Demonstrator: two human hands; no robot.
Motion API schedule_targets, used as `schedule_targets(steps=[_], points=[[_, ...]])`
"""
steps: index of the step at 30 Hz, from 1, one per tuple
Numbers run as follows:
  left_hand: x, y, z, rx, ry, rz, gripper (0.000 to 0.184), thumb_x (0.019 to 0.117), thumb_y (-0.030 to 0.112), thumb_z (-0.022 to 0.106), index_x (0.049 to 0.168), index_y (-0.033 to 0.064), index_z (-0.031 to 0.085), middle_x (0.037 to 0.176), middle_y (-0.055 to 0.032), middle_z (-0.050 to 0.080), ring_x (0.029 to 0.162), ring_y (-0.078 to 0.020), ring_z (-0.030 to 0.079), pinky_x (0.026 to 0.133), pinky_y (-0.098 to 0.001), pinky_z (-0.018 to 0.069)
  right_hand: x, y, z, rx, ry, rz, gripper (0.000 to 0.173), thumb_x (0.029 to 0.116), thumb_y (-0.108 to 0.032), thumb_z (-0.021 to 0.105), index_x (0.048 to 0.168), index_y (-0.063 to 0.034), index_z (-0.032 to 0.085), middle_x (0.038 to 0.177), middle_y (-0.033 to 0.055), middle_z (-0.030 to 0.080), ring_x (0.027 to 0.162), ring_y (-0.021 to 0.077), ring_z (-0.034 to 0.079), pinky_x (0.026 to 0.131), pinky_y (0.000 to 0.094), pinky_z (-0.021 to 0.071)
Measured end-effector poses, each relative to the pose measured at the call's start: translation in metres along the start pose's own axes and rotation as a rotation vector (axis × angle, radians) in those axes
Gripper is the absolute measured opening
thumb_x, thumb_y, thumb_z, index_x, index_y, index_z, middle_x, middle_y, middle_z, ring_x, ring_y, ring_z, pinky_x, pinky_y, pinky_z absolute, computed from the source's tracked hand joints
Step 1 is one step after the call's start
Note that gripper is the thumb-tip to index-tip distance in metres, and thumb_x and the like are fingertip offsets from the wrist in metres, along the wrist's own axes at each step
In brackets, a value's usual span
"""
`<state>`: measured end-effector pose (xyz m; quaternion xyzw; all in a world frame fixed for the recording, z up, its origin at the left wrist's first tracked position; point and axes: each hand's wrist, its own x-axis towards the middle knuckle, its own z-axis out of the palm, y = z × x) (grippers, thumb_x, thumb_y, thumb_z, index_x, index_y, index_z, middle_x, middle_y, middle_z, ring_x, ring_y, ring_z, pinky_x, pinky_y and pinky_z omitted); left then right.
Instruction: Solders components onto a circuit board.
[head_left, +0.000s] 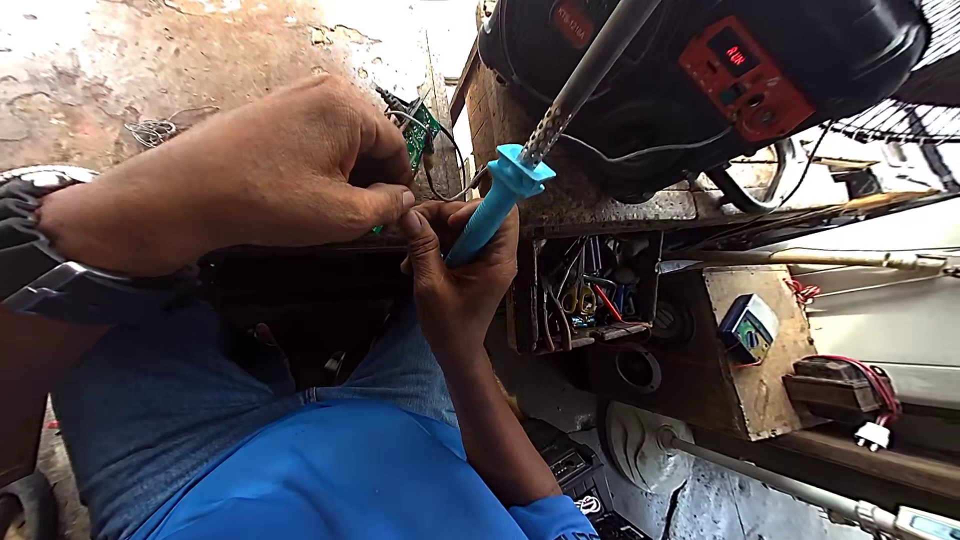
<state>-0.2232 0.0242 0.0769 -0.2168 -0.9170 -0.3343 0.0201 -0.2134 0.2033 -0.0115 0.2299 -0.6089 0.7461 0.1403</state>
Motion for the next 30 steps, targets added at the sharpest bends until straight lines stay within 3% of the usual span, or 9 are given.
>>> schedule_targets(steps=[5, 10, 12, 15, 20, 26, 30], points=[[-0.001, -0.004, -0.002, 0.037, -0.007, 0.04, 0.018, 0.0964, 0.032, 0.062, 0.086, 0.0212, 0.072, 0.067, 0.0117, 0.062, 0.055, 0.0029, 0.054, 0.046, -0.0174, 0.0425, -0.003, -0.005, -0.006, -0.017, -0.052, 0.0, 0.022, 0.0966, 0.003, 0.066, 0.108, -0.0013, 0.048, 0.095, 0.0122, 0.066, 0.064, 0.0134, 0.066, 0.053, 0.0249, 0.0588], [-0.005, -0.011, -0.001, 0.276, 0.003, 0.104, 0.021, 0.0945, 0.031, 0.055, 0.092, 0.0181, 0.072, 0.097, 0.0028, 0.059, 0.082, -0.0065, 0.057, 0.069, -0.0271, 0.047, -0.028, -0.009, -0.036, -0.134, -0.119, 0.004, 0.014, 0.0982, -0.002, 0.065, 0.105, -0.0029, 0.053, 0.093, 0.0087, 0.067, 0.061, 0.0122, 0.064, 0.049, 0.0259, 0.0578], [-0.005, -0.012, -0.001, 0.292, 0.003, 0.104, 0.022, 0.0964, 0.032, 0.054, 0.093, 0.0181, 0.071, 0.099, 0.0027, 0.06, 0.083, -0.0061, 0.058, 0.07, -0.0263, 0.048, -0.048, -0.01, -0.051, -0.186, -0.119, 0.024, 0.013, 0.098, -0.008, 0.067, 0.105, -0.0055, 0.057, 0.091, 0.0052, 0.068, 0.062, 0.0095, 0.064, 0.05, 0.0246, 0.057], [-0.007, -0.013, -0.003, 0.255, -0.004, 0.08, 0.024, 0.0997, 0.03, 0.054, 0.097, 0.0138, 0.071, 0.101, 0.0003, 0.061, 0.086, -0.0067, 0.058, 0.074, -0.0264, 0.0475, -0.081, -0.015, -0.073, -0.181, -0.142, 0.078, 0.017, 0.0979, -0.015, 0.07, 0.108, -0.0076, 0.059, 0.087, 0.0005, 0.068, 0.073, 0.007, 0.067, 0.065, 0.0244, 0.0609], [-0.01, -0.017, -0.004, 0.185, -0.006, 0.033, 0.024, 0.1026, 0.029, 0.056, 0.102, 0.0109, 0.071, 0.105, -0.001, 0.064, 0.085, -0.0014, 0.061, 0.077, -0.0192, 0.052, -0.124, -0.024, -0.102, -0.136, -0.241, 0.266, 0.032, 0.1028, -0.033, 0.064, 0.121, -0.0088, 0.054, 0.084, -0.0042, 0.063, 0.07, -0.0005, 0.06, 0.061, 0.0154, 0.0532], [-0.011, -0.024, 0.001, 0.065, -0.024, 0.054, 0.015, 0.1008, 0.016, 0.06, 0.104, 0.0039, 0.069, 0.114, -0.0072, 0.064, 0.095, -0.0084, 0.065, 0.079, -0.0224, 0.0581, -0.146, -0.014, -0.117, -0.109, -0.206, 0.42, 0.038, 0.1082, -0.039, 0.051, 0.124, -0.0052, 0.055, 0.083, -0.0033, 0.064, 0.07, 0.0034, 0.061, 0.061, 0.0205, 0.0547], [-0.012, -0.028, 0.001, 0.009, -0.009, 0.042, 0.014, 0.0999, 0.015, 0.062, 0.105, 0.0032, 0.068, 0.113, -0.0072, 0.064, 0.092, -0.0093, 0.066, 0.075, -0.0234, 0.0595, -0.143, -0.006, -0.122, -0.12, -0.201, 0.448, 0.038, 0.1084, -0.039, 0.05, 0.123, -0.0054, 0.057, 0.079, -0.0033, 0.063, 0.065, 0.0048, 0.06, 0.057, 0.0214, 0.0534]])
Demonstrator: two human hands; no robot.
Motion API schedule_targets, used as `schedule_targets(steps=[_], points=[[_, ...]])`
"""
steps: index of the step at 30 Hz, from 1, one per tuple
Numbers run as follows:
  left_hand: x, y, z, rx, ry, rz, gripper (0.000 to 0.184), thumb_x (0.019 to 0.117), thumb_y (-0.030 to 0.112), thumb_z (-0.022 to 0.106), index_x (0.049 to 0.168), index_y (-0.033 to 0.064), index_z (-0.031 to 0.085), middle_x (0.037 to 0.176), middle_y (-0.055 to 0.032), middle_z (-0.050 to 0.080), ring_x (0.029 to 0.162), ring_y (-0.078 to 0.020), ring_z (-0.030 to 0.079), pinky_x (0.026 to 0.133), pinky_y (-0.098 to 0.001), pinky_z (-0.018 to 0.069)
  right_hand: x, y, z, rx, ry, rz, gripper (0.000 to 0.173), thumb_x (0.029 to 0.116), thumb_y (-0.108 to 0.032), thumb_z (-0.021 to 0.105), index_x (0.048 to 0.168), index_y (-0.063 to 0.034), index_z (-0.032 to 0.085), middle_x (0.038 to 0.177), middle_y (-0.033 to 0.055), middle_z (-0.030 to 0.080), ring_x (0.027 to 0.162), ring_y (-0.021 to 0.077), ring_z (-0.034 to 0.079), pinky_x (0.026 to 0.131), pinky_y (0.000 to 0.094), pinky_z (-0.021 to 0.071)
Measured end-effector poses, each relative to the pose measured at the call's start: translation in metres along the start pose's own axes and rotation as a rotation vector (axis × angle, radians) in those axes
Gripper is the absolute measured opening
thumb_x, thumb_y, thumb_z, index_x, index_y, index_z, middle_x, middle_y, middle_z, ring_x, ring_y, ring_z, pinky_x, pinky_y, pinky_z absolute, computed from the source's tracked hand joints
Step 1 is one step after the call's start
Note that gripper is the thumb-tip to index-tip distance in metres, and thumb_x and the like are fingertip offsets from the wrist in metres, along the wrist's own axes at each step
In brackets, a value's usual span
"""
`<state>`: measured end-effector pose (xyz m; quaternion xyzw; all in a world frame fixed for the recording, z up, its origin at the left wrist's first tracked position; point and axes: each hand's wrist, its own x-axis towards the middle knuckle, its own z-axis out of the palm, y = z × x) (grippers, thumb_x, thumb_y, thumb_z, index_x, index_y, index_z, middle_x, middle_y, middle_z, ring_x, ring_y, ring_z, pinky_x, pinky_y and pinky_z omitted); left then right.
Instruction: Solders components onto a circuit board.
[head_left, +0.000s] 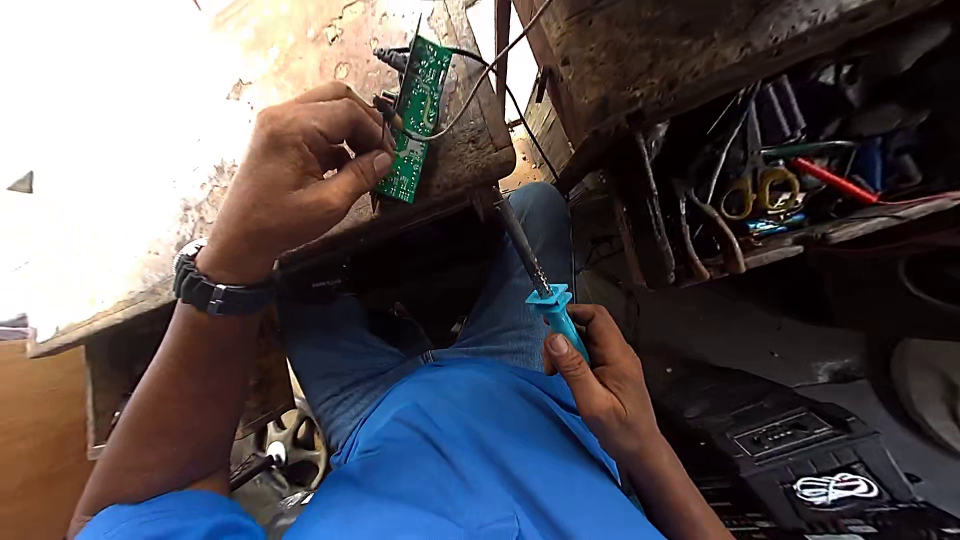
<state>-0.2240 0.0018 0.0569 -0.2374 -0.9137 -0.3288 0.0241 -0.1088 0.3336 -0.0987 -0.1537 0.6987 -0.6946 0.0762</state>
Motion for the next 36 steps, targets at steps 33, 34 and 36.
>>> schedule_targets(steps=[33, 34, 36], points=[[0.001, 0.003, -0.003, 0.028, -0.03, -0.088, 0.014, 0.1011, 0.017, 0.056, 0.11, 0.0089, 0.064, 0.113, -0.0018, 0.067, 0.085, -0.006, 0.067, 0.07, -0.0219, 0.0595, 0.012, 0.012, 0.0, -0.016, -0.073, 0.034, 0.039, 0.1083, -0.037, 0.051, 0.121, -0.0013, 0.059, 0.08, -0.0011, 0.064, 0.064, 0.0066, 0.061, 0.056, 0.0228, 0.0543], [0.001, 0.004, -0.003, 0.032, -0.031, -0.092, 0.014, 0.101, 0.017, 0.056, 0.11, 0.0092, 0.065, 0.112, -0.0016, 0.068, 0.084, -0.0059, 0.067, 0.069, -0.022, 0.0596, 0.012, 0.012, 0.0, -0.013, -0.074, 0.035, 0.039, 0.1082, -0.037, 0.051, 0.121, -0.001, 0.059, 0.079, -0.001, 0.064, 0.064, 0.0067, 0.061, 0.056, 0.023, 0.0542], [0.002, 0.004, -0.004, 0.016, -0.027, -0.099, 0.015, 0.102, 0.017, 0.055, 0.111, 0.0094, 0.065, 0.111, -0.0017, 0.069, 0.081, -0.0066, 0.068, 0.067, -0.0228, 0.0602, 0.012, 0.011, 0.0, -0.019, -0.077, 0.036, 0.039, 0.1081, -0.037, 0.051, 0.121, -0.0008, 0.059, 0.079, -0.001, 0.063, 0.063, 0.0071, 0.061, 0.055, 0.0234, 0.0539]])
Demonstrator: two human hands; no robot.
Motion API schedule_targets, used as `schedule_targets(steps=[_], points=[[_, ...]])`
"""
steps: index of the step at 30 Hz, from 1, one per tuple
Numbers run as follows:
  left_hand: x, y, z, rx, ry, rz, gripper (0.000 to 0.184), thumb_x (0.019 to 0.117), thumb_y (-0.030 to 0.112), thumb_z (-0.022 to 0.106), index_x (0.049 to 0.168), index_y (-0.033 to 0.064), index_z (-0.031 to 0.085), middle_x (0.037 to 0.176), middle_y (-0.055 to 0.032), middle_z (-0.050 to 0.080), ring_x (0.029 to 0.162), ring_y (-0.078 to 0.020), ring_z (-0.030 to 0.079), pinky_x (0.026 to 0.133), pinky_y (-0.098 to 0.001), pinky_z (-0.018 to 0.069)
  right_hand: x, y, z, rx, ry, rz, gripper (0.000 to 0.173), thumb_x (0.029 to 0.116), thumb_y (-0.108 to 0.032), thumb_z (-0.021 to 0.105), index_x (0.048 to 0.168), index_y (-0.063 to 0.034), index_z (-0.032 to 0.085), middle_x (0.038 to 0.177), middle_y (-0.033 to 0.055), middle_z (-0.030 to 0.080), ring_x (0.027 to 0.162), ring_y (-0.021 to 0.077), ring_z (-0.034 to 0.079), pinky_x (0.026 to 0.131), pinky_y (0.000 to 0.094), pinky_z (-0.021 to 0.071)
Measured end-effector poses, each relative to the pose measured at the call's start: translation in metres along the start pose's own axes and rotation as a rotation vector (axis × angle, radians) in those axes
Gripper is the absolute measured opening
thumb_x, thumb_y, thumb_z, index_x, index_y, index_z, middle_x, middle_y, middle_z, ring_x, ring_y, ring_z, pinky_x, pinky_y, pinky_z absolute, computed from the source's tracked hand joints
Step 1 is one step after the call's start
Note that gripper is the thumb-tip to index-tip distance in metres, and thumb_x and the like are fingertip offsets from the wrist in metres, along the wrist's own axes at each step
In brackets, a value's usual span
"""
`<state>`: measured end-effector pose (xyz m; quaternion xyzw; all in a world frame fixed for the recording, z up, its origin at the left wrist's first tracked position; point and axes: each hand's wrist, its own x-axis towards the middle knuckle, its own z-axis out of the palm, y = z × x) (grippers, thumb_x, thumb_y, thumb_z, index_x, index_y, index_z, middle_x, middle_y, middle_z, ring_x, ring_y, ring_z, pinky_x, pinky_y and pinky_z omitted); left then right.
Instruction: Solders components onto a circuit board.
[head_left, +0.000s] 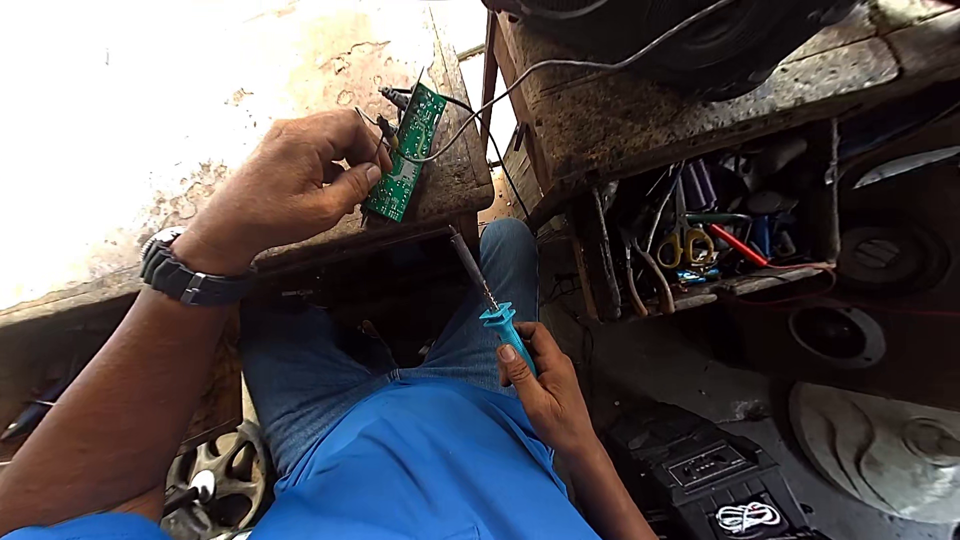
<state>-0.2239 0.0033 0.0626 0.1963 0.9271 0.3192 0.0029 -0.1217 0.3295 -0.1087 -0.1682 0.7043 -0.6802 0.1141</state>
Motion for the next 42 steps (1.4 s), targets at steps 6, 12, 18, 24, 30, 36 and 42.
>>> schedule_targets(steps=[6, 12, 18, 24, 30, 36, 42], points=[[0.001, 0.002, -0.002, -0.059, 0.005, -0.029, 0.016, 0.1082, 0.021, 0.045, 0.113, 0.0113, 0.057, 0.105, -0.0003, 0.07, 0.081, -0.0102, 0.07, 0.068, -0.0284, 0.0624, -0.001, 0.001, 0.0, -0.001, 0.004, 0.003, 0.039, 0.1078, -0.037, 0.052, 0.121, -0.0006, 0.059, 0.079, -0.0007, 0.064, 0.063, 0.0078, 0.061, 0.055, 0.0238, 0.0541], [0.001, -0.001, -0.006, -0.007, -0.035, 0.028, 0.016, 0.1052, 0.022, 0.051, 0.112, 0.0128, 0.063, 0.102, 0.002, 0.069, 0.08, -0.0065, 0.069, 0.068, -0.0251, 0.0618, -0.001, 0.001, 0.0, 0.002, -0.002, -0.001, 0.038, 0.1079, -0.034, 0.053, 0.121, 0.0009, 0.059, 0.079, 0.0001, 0.063, 0.063, 0.0084, 0.061, 0.056, 0.0247, 0.0552], [0.003, 0.002, -0.006, 0.11, -0.011, 0.08, 0.017, 0.1022, 0.026, 0.057, 0.107, 0.0137, 0.068, 0.102, 0.0032, 0.068, 0.08, -0.0025, 0.066, 0.067, -0.0202, 0.0578, -0.001, -0.004, 0.002, 0.009, -0.013, -0.008, 0.038, 0.1078, -0.033, 0.053, 0.121, 0.0016, 0.059, 0.08, 0.0006, 0.063, 0.064, 0.0083, 0.06, 0.056, 0.024, 0.0545], [0.007, 0.007, -0.01, 0.108, -0.024, 0.036, 0.016, 0.1027, 0.026, 0.057, 0.107, 0.0144, 0.066, 0.099, 0.0054, 0.07, 0.081, -0.0024, 0.069, 0.069, -0.0211, 0.0608, -0.002, -0.008, 0.002, 0.019, -0.009, -0.013, 0.039, 0.1077, -0.034, 0.053, 0.121, 0.0024, 0.058, 0.079, 0.0011, 0.062, 0.062, 0.0082, 0.06, 0.055, 0.0239, 0.054], [0.009, 0.009, -0.013, 0.118, -0.04, 0.026, 0.015, 0.1014, 0.025, 0.058, 0.105, 0.0147, 0.067, 0.093, 0.006, 0.07, 0.075, -0.0019, 0.067, 0.064, -0.0195, 0.0585, -0.001, -0.009, 0.002, 0.007, -0.02, -0.006, 0.037, 0.1077, -0.031, 0.053, 0.121, 0.0032, 0.058, 0.078, 0.0011, 0.062, 0.061, 0.0076, 0.059, 0.054, 0.0232, 0.0535], [0.009, 0.005, -0.012, 0.137, -0.025, 0.046, 0.015, 0.1009, 0.027, 0.058, 0.104, 0.0155, 0.068, 0.093, 0.0071, 0.071, 0.072, -0.0008, 0.066, 0.062, -0.0189, 0.0575, 0.0, -0.009, 0.003, 0.019, -0.029, -0.004, 0.036, 0.1078, -0.029, 0.054, 0.121, 0.0038, 0.058, 0.079, 0.002, 0.062, 0.063, 0.0084, 0.059, 0.055, 0.0238, 0.0538], [0.009, 0.002, -0.012, 0.125, -0.018, 0.082, 0.015, 0.1006, 0.026, 0.058, 0.102, 0.0155, 0.069, 0.091, 0.0072, 0.07, 0.069, -0.0002, 0.065, 0.06, -0.0179, 0.0561, 0.001, -0.01, 0.005, 0.016, -0.031, 0.002, 0.037, 0.1075, -0.03, 0.054, 0.121, 0.0039, 0.058, 0.077, 0.0014, 0.062, 0.062, 0.0079, 0.059, 0.055, 0.0233, 0.0535]])
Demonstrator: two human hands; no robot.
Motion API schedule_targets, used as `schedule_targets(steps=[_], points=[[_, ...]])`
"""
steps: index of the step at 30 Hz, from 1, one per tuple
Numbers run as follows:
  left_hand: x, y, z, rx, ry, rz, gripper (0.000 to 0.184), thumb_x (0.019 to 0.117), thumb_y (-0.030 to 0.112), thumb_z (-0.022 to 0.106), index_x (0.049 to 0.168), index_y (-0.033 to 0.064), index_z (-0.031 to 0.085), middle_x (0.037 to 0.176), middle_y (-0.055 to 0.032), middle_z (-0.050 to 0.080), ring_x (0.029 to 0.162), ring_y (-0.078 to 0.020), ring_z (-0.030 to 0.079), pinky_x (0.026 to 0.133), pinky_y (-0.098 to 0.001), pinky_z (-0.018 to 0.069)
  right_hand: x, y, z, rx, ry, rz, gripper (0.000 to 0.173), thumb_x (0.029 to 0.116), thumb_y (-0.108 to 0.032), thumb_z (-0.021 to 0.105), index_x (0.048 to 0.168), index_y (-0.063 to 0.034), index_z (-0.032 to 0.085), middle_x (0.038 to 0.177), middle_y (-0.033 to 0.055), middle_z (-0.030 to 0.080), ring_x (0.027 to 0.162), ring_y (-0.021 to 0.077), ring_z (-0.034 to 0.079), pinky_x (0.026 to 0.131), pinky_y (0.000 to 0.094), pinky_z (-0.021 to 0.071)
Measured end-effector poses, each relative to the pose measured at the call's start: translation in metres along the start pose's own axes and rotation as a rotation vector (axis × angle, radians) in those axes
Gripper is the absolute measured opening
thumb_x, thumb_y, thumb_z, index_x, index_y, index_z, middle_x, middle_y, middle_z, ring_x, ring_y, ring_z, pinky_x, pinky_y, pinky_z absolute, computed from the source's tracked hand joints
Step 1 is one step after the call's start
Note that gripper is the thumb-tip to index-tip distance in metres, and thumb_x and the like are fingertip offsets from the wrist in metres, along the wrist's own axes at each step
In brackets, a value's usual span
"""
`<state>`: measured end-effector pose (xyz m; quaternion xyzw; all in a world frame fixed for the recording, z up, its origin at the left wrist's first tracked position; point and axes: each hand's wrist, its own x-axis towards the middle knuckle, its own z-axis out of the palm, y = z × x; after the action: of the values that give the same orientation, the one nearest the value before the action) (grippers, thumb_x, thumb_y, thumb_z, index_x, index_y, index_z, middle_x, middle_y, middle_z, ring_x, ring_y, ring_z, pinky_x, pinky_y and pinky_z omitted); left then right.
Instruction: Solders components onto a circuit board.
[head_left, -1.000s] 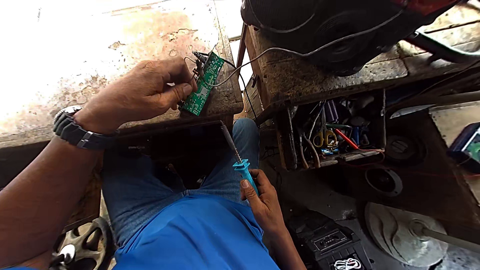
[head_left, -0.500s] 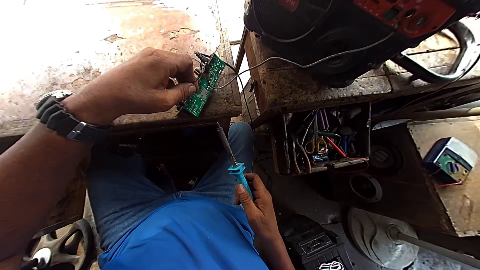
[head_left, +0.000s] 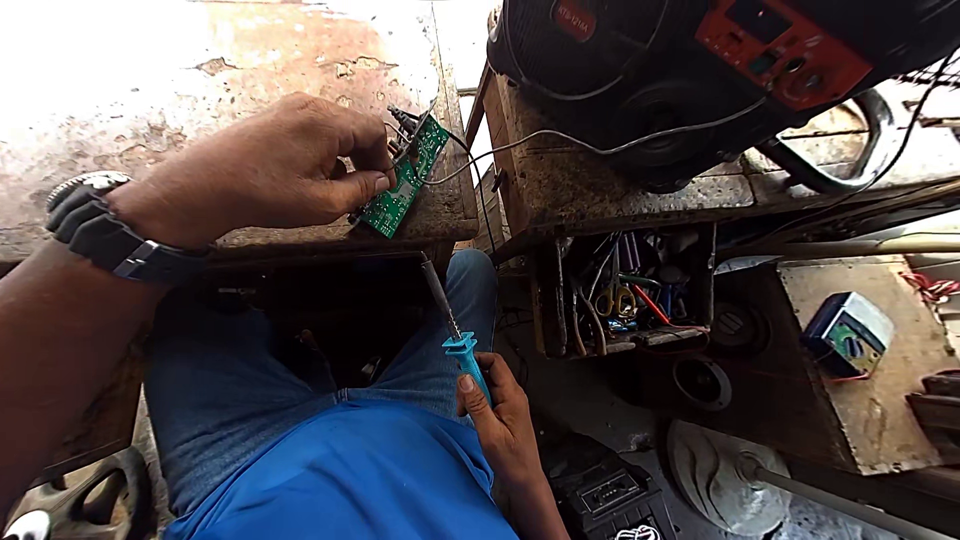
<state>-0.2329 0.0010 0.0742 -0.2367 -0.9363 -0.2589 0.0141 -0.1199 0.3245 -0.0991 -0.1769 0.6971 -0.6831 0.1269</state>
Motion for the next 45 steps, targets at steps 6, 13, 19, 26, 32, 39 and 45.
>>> schedule_targets(steps=[6, 13, 19, 26, 32, 39, 45], points=[[0.0, -0.003, 0.001, -0.017, 0.015, -0.002, 0.015, 0.1004, 0.026, 0.058, 0.103, 0.0154, 0.069, 0.09, 0.0073, 0.07, 0.069, -0.0002, 0.065, 0.059, -0.0181, 0.0561, 0.002, 0.0, 0.001, -0.008, -0.013, 0.008, 0.037, 0.1074, -0.03, 0.054, 0.121, 0.0039, 0.058, 0.078, 0.0017, 0.062, 0.062, 0.008, 0.059, 0.056, 0.0238, 0.0541], [-0.001, -0.006, 0.003, -0.002, 0.03, 0.017, 0.016, 0.0995, 0.029, 0.058, 0.102, 0.018, 0.069, 0.087, 0.0095, 0.069, 0.068, 0.0013, 0.064, 0.057, -0.0178, 0.0544, 0.003, 0.0, 0.002, 0.003, -0.017, 0.003, 0.037, 0.1073, -0.03, 0.055, 0.121, 0.0046, 0.058, 0.078, 0.0028, 0.062, 0.063, 0.0087, 0.06, 0.057, 0.0244, 0.0545], [-0.001, -0.008, 0.003, 0.005, 0.025, 0.038, 0.016, 0.0991, 0.029, 0.058, 0.102, 0.0181, 0.07, 0.087, 0.009, 0.069, 0.067, -0.0008, 0.064, 0.057, -0.0213, 0.0552, 0.004, -0.001, 0.002, -0.013, -0.018, -0.007, 0.037, 0.1077, -0.03, 0.054, 0.121, 0.0048, 0.058, 0.077, 0.002, 0.062, 0.062, 0.0079, 0.059, 0.056, 0.0241, 0.0546], [0.0, -0.008, 0.004, 0.011, 0.028, 0.062, 0.016, 0.0989, 0.027, 0.058, 0.1, 0.017, 0.07, 0.087, 0.0097, 0.07, 0.071, 0.0004, 0.064, 0.06, -0.0199, 0.055, 0.005, -0.003, 0.002, -0.019, -0.019, -0.002, 0.037, 0.1075, -0.029, 0.054, 0.12, 0.0055, 0.058, 0.076, 0.0022, 0.061, 0.062, 0.0078, 0.058, 0.055, 0.0232, 0.0534], [0.0, -0.007, 0.005, 0.018, 0.035, 0.066, 0.015, 0.0984, 0.027, 0.058, 0.098, 0.0166, 0.069, 0.085, 0.0092, 0.067, 0.07, -0.0001, 0.062, 0.059, -0.0193, 0.0525, 0.005, -0.004, 0.003, -0.016, -0.017, -0.004, 0.037, 0.1074, -0.029, 0.055, 0.12, 0.0058, 0.058, 0.076, 0.0024, 0.061, 0.062, 0.0071, 0.058, 0.056, 0.0222, 0.0531], [0.001, -0.01, 0.006, 0.004, 0.041, 0.081, 0.014, 0.0982, 0.026, 0.058, 0.099, 0.0167, 0.069, 0.085, 0.0093, 0.068, 0.07, 0.0005, 0.063, 0.06, -0.0196, 0.0539, 0.006, -0.006, 0.002, -0.024, -0.023, -0.01, 0.037, 0.1074, -0.029, 0.055, 0.12, 0.006, 0.058, 0.076, 0.002, 0.061, 0.061, 0.0066, 0.058, 0.055, 0.0217, 0.0526], [0.001, -0.012, 0.008, 0.004, 0.053, 0.117, 0.017, 0.0968, 0.03, 0.058, 0.096, 0.0187, 0.07, 0.085, 0.0099, 0.067, 0.075, 0.0, 0.064, 0.063, -0.0195, 0.0551, 0.007, -0.007, 0.003, -0.02, -0.03, -0.008, 0.036, 0.1072, -0.027, 0.055, 0.12, 0.0058, 0.058, 0.076, 0.0024, 0.06, 0.062, 0.0073, 0.058, 0.056, 0.0231, 0.0535]])
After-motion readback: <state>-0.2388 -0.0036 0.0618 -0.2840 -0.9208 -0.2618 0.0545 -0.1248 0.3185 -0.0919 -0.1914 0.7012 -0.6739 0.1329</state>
